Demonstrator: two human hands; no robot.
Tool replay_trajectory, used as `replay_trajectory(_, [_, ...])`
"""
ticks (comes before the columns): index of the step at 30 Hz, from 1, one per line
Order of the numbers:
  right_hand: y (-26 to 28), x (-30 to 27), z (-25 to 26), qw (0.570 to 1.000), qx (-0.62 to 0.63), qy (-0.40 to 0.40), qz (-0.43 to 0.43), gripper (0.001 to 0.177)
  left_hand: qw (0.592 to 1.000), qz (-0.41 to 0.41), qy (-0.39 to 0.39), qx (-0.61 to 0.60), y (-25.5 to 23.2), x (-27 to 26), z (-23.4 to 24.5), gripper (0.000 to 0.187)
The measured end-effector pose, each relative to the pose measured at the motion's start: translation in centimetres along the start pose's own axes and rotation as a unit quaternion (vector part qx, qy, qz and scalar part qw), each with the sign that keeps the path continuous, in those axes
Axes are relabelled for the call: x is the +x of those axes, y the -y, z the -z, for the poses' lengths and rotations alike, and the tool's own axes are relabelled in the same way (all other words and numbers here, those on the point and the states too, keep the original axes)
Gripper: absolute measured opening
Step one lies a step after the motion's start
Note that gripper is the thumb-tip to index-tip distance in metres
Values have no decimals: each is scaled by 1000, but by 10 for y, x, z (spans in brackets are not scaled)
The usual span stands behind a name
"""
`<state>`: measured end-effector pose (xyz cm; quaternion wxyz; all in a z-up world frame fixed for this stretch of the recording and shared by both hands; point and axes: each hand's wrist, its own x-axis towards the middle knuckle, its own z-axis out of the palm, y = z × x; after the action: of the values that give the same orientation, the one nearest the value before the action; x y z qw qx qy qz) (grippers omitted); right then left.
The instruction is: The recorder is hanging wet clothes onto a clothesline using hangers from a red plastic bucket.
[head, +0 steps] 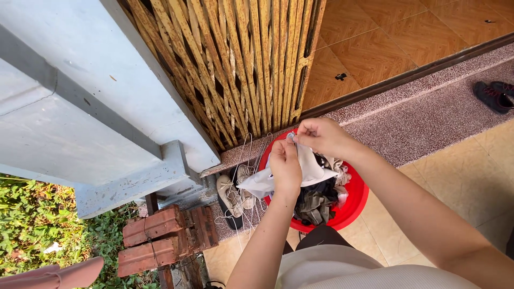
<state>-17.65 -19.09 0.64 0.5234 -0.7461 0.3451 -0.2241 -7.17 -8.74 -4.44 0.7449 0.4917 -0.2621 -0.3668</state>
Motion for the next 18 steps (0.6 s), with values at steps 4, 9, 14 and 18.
replay_trajectory(4, [0, 1, 11, 996, -55, 60, -28, 20, 1000, 24, 4, -15, 19, 2, 9, 25])
replay_trajectory(9, [27, -11, 21, 960, -231, 158, -7, 15, 929, -246, 36, 275, -9, -1, 31, 16])
replay_trajectory(14, [-17, -2, 23, 962, -215, 170, 4, 17, 933, -44, 171, 313, 27, 14, 43, 19])
replay_trajectory(18, [-62, 3, 23, 971, -170, 165, 4, 11, 935, 135, 259, 204, 71, 10, 54, 17])
